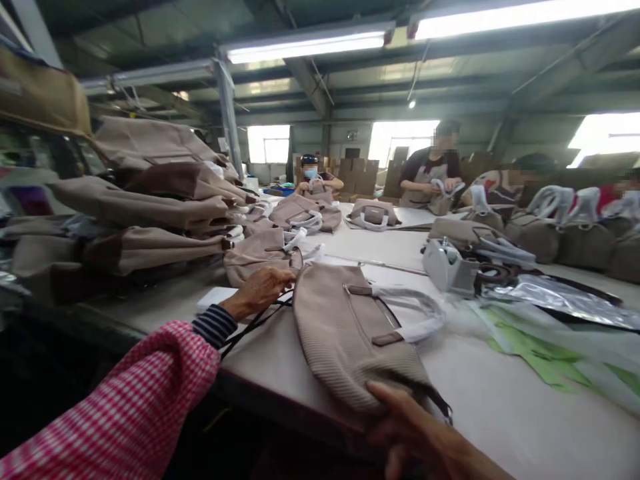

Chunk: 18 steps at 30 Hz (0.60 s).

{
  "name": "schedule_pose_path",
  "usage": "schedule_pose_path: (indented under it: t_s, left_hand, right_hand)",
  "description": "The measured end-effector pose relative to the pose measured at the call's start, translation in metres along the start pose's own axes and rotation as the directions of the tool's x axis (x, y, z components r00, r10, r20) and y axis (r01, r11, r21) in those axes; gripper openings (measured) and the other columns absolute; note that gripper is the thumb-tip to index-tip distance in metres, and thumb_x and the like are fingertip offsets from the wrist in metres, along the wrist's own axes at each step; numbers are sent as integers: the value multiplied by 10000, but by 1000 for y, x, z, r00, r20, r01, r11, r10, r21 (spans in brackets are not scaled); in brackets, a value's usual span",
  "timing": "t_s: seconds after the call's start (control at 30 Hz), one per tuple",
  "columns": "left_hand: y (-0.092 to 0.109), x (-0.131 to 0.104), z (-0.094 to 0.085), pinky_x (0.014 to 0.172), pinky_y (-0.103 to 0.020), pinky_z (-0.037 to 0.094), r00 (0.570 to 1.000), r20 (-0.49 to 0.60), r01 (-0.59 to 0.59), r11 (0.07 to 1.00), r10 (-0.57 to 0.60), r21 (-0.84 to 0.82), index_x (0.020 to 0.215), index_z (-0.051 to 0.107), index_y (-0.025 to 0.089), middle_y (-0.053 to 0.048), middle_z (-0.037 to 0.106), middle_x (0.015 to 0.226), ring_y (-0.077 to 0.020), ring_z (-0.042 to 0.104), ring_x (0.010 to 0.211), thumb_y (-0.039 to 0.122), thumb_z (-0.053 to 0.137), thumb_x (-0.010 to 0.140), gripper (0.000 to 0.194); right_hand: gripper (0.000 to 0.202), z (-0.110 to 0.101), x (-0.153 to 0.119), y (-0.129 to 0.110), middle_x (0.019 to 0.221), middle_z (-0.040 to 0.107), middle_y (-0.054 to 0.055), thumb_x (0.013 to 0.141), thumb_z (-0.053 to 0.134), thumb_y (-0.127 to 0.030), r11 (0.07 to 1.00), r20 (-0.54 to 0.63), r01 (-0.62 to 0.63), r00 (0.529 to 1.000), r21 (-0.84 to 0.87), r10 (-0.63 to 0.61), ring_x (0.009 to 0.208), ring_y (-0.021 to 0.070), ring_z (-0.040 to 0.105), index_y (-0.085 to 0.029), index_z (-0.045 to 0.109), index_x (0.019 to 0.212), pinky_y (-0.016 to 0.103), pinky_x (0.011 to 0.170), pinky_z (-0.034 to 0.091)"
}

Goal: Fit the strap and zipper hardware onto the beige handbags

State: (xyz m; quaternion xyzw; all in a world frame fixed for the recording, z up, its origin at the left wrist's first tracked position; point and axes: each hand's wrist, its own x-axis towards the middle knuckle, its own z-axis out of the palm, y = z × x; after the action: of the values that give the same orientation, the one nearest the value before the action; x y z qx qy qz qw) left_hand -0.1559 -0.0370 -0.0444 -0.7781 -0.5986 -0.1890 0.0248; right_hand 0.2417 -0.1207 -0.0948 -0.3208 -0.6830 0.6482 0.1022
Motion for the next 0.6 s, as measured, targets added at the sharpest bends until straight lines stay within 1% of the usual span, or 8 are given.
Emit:
schedule_pose_path:
  t_s: [0.1,0.23,0.3,0.4,0.47,0.5,0.57,0.6]
  left_hand:
    - [18,11,-1,848,-312,551,999,40,29,999,-28,-31,1125,759,221,-68,784,961,-236,727,923,299,404,1034,375]
    - [39,19,4,888,-378,547,976,95,201,979,-198,-22,1439,578,236,-116,761,1204,-321,729,1076,490,533,983,524]
    - [42,20,12,912,-440,544,949,137,280,959,-283,44,1520,490,245,-145,745,1256,-380,719,1119,480,619,932,646]
    - [38,19,23,937,-500,540,938,159,293,949,-309,114,1524,488,235,-165,742,1264,-405,712,1131,427,577,965,598]
    - [37,20,24,983,-525,529,946,150,269,954,-288,132,1512,505,211,-177,702,1341,-407,674,1200,418,557,986,568]
    - [37,21,23,1026,-536,511,952,142,251,957,-271,143,1498,521,204,-175,666,1399,-408,630,1267,405,571,982,556]
    - [43,26,18,1111,-539,462,975,104,176,970,-195,166,1446,572,200,-155,596,1487,-396,527,1381,364,620,960,515]
    - [49,27,14,1139,-529,445,988,83,112,979,-127,172,1409,603,205,-139,583,1499,-382,500,1402,349,643,951,482]
  right_hand:
    - [981,2,-2,-5,1425,580,118,864,740,-603,999,75,36,996,17,-38,1185,255,618,-329,264,1677,400,1035,493]
    - [999,-3,4,-10,1444,572,110,845,803,-464,991,150,112,981,72,-121,1142,220,633,-361,255,1674,364,966,509]
    - [928,-8,2,-16,1367,633,87,815,839,-418,978,191,127,969,163,-158,1090,202,656,-371,385,1623,328,912,514]
    - [499,-31,-12,-32,1151,731,72,861,800,-411,981,180,54,980,186,-88,954,185,688,-283,700,1333,255,748,506]
    - [365,-57,-19,-35,1059,743,79,909,733,-472,995,24,85,996,49,-86,832,177,682,-239,756,1190,229,605,460]
    - [364,-71,-20,-32,1034,741,79,932,696,-492,990,-111,107,987,-91,-116,789,175,670,-237,755,1184,236,575,446]
    - [386,-98,-16,-18,945,730,63,958,646,-475,895,-357,84,898,-438,-259,720,175,638,-249,722,1262,270,583,453]
    - [410,-109,-11,-8,893,718,51,964,626,-425,802,-411,38,843,-596,-346,700,180,629,-251,685,1330,292,615,469]
